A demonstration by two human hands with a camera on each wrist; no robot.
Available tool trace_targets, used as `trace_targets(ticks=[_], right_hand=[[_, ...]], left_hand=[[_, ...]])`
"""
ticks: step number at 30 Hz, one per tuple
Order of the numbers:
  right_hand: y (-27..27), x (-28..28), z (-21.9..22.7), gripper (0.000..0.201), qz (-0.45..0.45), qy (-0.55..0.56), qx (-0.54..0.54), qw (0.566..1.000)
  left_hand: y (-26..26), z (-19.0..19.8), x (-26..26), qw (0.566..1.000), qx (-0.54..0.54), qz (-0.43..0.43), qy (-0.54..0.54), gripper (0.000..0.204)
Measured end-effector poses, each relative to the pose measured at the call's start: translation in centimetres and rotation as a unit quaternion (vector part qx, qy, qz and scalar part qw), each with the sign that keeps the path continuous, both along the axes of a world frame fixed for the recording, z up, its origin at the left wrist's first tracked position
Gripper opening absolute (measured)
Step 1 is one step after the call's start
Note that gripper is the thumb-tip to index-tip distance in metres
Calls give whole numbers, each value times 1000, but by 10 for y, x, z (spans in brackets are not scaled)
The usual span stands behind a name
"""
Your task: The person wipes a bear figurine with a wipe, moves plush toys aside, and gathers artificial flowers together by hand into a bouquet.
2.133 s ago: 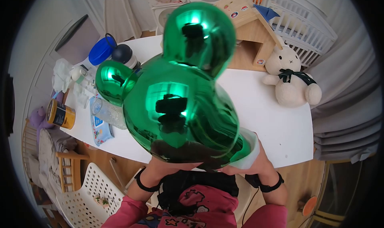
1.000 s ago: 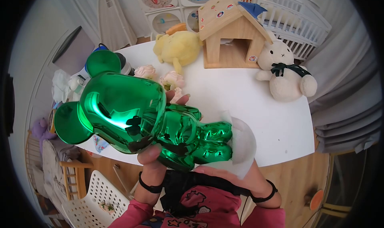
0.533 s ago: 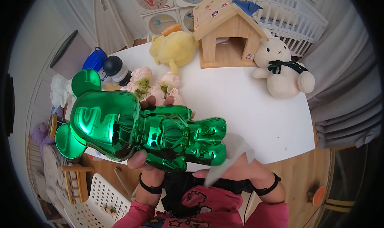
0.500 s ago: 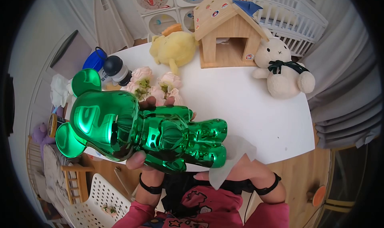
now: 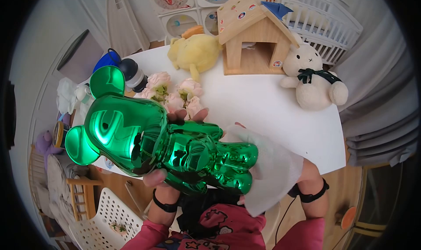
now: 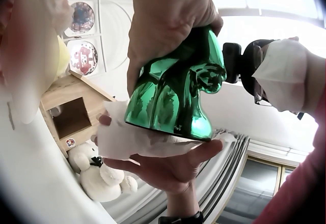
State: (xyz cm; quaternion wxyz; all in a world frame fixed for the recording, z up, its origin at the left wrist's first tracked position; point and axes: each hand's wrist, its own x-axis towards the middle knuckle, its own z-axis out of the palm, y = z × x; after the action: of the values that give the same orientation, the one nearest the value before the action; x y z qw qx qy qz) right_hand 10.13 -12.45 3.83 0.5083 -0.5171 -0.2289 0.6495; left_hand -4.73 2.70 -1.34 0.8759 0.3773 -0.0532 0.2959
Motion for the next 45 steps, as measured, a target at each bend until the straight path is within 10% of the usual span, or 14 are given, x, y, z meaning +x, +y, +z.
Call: trace_targets(ticks=[5, 7, 10, 20, 26, 28, 30, 31, 36, 39, 42, 44, 45], right_hand=[[2, 3, 7, 73, -22, 251, -134, 958], [3, -2, 5, 74, 54, -192, 165, 966], [3, -2, -18, 72, 69, -288, 177, 939], [-7, -33, -19, 83, 89, -549, 197, 807], [6, -56, -13, 115, -138, -276, 299, 903], [12, -51, -9, 121, -119, -333, 286, 891], [13, -64, -10, 105, -252, -557, 273, 743], [28, -84, 21, 83, -419, -131, 172, 882], [14, -72, 20, 66, -406, -22, 199, 892], [15, -80, 21, 68, -532, -182, 228, 795], [9, -91, 19, 71, -633, -331, 246, 655], [-33, -84, 13, 61, -587, -204, 356, 698], [-38, -84, 12, 61, -579, -335, 329, 667]], left_hand=[[5, -9, 2, 999, -2, -46, -8, 104], [1, -12, 5, 999, -18, -36, -2, 102], [-3, -10, 6, 974, -159, -92, 135, 102], [-7, -3, 3, 980, 115, 5, 165, 99], [-11, -3, 3, 949, 271, 66, 147, 98], [-13, -3, 2, 932, 322, 89, 141, 98], [-15, -3, 2, 911, 371, 114, 136, 97], [-16, -3, 2, 900, 396, 126, 133, 97], [-22, -1, -1, 785, 569, 162, 185, 97], [-28, 13, -4, 829, 495, 186, 181, 95], [-32, 15, -2, 780, 534, 254, 205, 87], [-32, 12, -1, 741, 574, 279, 208, 96], [-32, 9, 1, 727, 589, 289, 199, 94]])
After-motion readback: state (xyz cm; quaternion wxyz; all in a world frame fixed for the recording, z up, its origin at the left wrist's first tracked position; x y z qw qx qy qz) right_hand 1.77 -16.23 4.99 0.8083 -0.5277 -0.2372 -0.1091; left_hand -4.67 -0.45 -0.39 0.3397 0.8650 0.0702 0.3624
